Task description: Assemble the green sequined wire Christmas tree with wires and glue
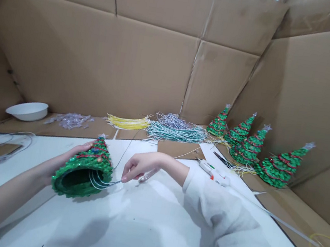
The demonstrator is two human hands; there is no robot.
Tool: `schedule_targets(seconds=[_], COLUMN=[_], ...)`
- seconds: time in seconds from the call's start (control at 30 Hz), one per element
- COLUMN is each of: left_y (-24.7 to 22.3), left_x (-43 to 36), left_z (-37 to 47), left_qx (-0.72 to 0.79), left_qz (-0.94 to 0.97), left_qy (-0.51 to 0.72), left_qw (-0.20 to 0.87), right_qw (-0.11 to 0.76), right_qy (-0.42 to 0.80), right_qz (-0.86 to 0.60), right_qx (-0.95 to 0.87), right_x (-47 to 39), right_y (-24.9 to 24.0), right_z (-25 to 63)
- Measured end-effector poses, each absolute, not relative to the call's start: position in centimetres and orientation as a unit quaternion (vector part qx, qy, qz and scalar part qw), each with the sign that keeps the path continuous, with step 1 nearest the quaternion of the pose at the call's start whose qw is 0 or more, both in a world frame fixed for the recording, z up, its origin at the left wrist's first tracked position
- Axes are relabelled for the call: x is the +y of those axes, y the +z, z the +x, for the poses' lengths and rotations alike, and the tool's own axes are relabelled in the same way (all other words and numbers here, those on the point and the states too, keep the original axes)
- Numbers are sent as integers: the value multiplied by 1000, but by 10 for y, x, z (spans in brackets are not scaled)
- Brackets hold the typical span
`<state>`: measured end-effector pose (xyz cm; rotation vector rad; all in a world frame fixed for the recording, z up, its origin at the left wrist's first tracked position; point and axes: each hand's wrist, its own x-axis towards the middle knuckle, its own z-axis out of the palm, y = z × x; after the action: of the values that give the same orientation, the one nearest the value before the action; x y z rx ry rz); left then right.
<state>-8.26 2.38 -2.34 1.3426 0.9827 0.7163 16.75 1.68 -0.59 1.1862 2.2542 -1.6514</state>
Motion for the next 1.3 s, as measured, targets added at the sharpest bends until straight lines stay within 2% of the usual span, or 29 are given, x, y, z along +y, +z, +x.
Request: schedule_targets(seconds=[0.1,0.27,0.7,0.87,0.97,1.1,1.3], left_y=[-27,-17,-29,-30,-30,-28,-23], left_x=[25,22,40,45,49,53,65], left_z=[-82,-81,-89,-91,-88,-85,-85], left_qx=[442,459,505,508,509,512,520], left_qz=[519,528,558,571,565,580,636], left_qy=[309,288,244,206,195,156,112], left_qw=[663,654,611,611,619,614,558], right_qw=[96,107,-1,-34,-65,-90,-11], right_qy=[-507,-461,-291,-251,-205,-68,9], right_qz=[375,367,373,359,423,586,675], right_qx=[770,801,881,898,880,802,738], right_x=[35,64,66,68,96,158,223], right_y=[-1,-9,-53,-34,-7,13,0], right_z=[166,150,127,134,152,181,186])
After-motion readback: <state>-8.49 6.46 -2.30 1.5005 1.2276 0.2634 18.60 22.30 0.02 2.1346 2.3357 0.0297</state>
